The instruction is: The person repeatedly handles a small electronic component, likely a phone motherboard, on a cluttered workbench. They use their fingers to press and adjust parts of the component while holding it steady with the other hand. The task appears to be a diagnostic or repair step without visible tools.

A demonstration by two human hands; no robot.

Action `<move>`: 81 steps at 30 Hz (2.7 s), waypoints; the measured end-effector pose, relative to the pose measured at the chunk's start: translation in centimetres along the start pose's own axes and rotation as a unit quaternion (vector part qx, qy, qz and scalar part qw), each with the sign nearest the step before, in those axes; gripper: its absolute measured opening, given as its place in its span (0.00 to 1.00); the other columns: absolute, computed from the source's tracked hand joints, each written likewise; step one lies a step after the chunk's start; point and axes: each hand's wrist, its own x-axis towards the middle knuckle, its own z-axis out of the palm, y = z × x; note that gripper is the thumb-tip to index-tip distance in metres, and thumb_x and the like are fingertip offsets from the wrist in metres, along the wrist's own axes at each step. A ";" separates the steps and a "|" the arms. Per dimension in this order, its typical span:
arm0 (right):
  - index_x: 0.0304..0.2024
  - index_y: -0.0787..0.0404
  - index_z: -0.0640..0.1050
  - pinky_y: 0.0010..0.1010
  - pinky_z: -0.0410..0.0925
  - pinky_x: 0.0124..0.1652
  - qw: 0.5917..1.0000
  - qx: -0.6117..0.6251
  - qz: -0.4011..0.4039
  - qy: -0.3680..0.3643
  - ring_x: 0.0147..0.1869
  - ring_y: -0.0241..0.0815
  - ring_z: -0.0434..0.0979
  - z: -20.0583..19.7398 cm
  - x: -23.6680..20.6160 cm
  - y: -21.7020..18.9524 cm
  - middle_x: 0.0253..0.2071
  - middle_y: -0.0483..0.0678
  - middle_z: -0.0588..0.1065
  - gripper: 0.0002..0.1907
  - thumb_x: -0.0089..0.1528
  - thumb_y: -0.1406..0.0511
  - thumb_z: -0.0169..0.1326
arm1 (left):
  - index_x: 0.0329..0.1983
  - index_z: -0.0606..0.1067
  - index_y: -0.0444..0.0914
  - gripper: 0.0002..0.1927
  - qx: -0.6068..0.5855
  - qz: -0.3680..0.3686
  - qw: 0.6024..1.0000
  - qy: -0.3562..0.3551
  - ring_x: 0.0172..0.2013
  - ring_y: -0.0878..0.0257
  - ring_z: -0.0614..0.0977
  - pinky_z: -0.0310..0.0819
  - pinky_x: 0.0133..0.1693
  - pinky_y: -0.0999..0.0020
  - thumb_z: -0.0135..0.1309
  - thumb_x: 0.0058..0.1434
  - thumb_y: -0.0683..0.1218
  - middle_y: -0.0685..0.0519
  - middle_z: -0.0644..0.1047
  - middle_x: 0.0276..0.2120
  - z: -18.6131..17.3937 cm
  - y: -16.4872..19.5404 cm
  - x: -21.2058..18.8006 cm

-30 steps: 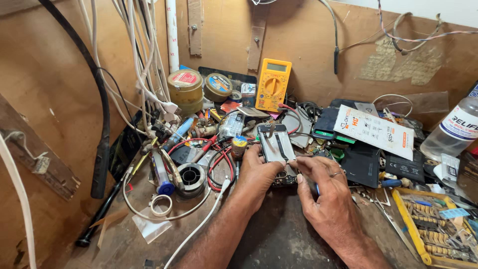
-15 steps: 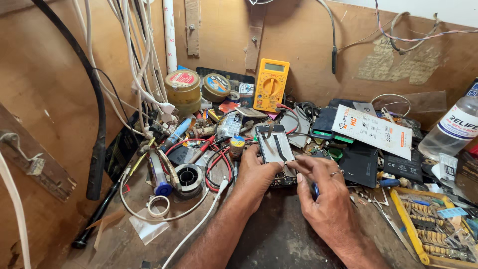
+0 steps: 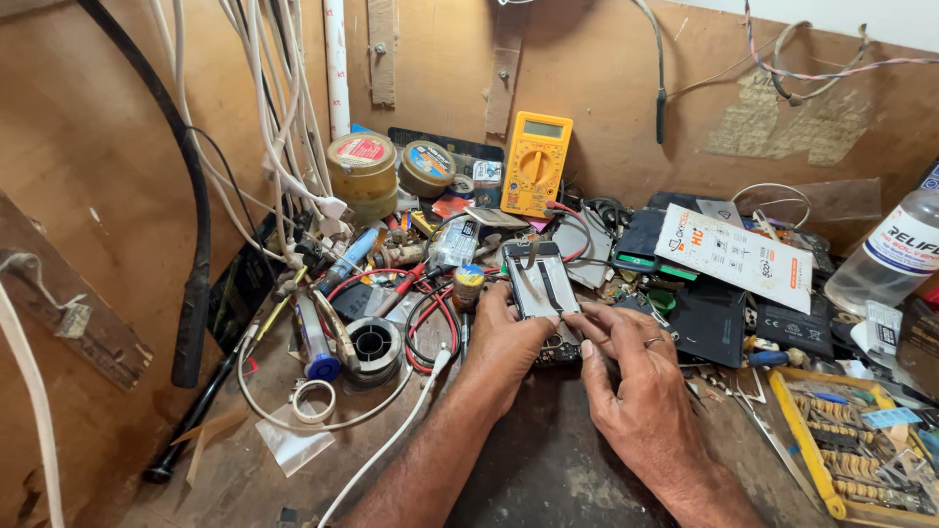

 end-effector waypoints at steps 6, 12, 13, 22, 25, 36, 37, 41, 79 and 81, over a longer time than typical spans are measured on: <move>0.56 0.66 0.73 0.43 0.62 0.59 1.000 0.000 -0.011 -0.017 0.60 0.50 0.75 -0.1 0.0 -0.4 0.49 0.50 0.82 0.21 0.60 0.72 0.55 | 0.60 0.66 0.28 0.30 -0.009 0.019 1.000 -0.006 0.44 0.61 0.83 0.78 0.43 0.68 0.55 0.51 0.34 0.44 0.81 0.46 0.0 -0.5 0.1; 0.56 0.64 0.74 0.43 0.63 0.55 0.999 -0.037 -0.020 -0.029 0.56 0.49 0.76 -0.2 0.2 -0.9 0.46 0.49 0.82 0.21 0.59 0.71 0.55 | 0.64 0.61 0.31 0.35 -0.010 -0.011 1.000 0.009 0.45 0.60 0.84 0.79 0.43 0.68 0.55 0.51 0.34 0.44 0.80 0.47 0.0 -0.7 0.2; 0.56 0.65 0.73 0.43 0.63 0.54 0.998 -0.046 -0.029 -0.030 0.55 0.50 0.76 -0.2 0.2 -0.9 0.46 0.50 0.82 0.21 0.58 0.71 0.55 | 0.64 0.61 0.32 0.35 -0.009 -0.008 1.000 0.011 0.45 0.60 0.84 0.79 0.43 0.68 0.55 0.51 0.34 0.45 0.80 0.46 0.0 -0.7 0.2; 0.56 0.63 0.72 0.42 0.63 0.46 0.988 -0.131 -0.039 -0.066 0.43 0.48 0.74 -0.4 0.1 -1.2 0.36 0.51 0.78 0.24 0.55 0.71 0.56 | 0.59 0.66 0.31 0.29 -0.043 0.009 0.999 0.018 0.41 0.59 0.84 0.80 0.41 0.67 0.55 0.51 0.32 0.46 0.82 0.43 0.5 -1.0 0.2; 0.57 0.65 0.70 0.42 0.62 0.46 0.988 -0.124 -0.064 -0.071 0.45 0.48 0.75 -0.3 0.0 -1.1 0.36 0.50 0.78 0.26 0.55 0.72 0.55 | 0.58 0.67 0.32 0.29 -0.028 -0.021 0.999 0.034 0.40 0.59 0.84 0.79 0.39 0.67 0.57 0.51 0.32 0.45 0.82 0.42 0.5 -1.0 0.2; 0.55 0.63 0.73 0.42 0.61 0.53 1.000 -0.008 -0.003 -0.004 0.57 0.51 0.72 -0.2 -0.3 -0.3 0.52 0.51 0.80 0.22 0.58 0.73 0.50 | 0.61 0.64 0.30 0.31 -0.056 -0.012 0.998 0.007 0.44 0.58 0.84 0.79 0.46 0.66 0.54 0.51 0.31 0.43 0.82 0.45 -0.1 -0.6 0.1; 0.56 0.64 0.73 0.42 0.61 0.55 1.000 0.009 0.019 0.000 0.58 0.51 0.72 -0.3 -0.4 0.0 0.52 0.50 0.80 0.21 0.59 0.72 0.50 | 0.61 0.63 0.31 0.32 -0.063 -0.020 0.998 0.010 0.45 0.58 0.84 0.79 0.46 0.66 0.54 0.51 0.31 0.44 0.81 0.45 0.0 -0.7 0.0; 0.55 0.65 0.73 0.41 0.62 0.60 0.997 0.044 0.059 0.012 0.60 0.51 0.72 0.1 -0.4 0.6 0.54 0.45 0.80 0.18 0.62 0.72 0.49 | 0.61 0.64 0.31 0.32 -0.067 -0.022 0.997 0.008 0.44 0.57 0.85 0.79 0.46 0.65 0.52 0.50 0.31 0.43 0.81 0.46 -0.1 -0.5 0.0; 0.56 0.64 0.69 0.47 0.63 0.45 0.994 -0.075 0.005 -0.078 0.44 0.54 0.74 0.2 -0.3 -1.7 0.36 0.55 0.77 0.24 0.56 0.72 0.52 | 0.58 0.67 0.30 0.28 -0.012 0.002 0.998 0.053 0.38 0.62 0.84 0.78 0.38 0.69 0.53 0.50 0.32 0.46 0.82 0.40 0.5 -0.7 -0.6; 0.56 0.64 0.70 0.47 0.63 0.45 0.995 -0.080 0.016 -0.064 0.43 0.56 0.73 0.4 -0.1 -1.6 0.37 0.56 0.77 0.24 0.56 0.72 0.52 | 0.58 0.67 0.30 0.28 -0.013 0.010 0.999 0.044 0.39 0.62 0.84 0.78 0.40 0.69 0.53 0.51 0.32 0.47 0.82 0.41 0.4 -0.7 -0.7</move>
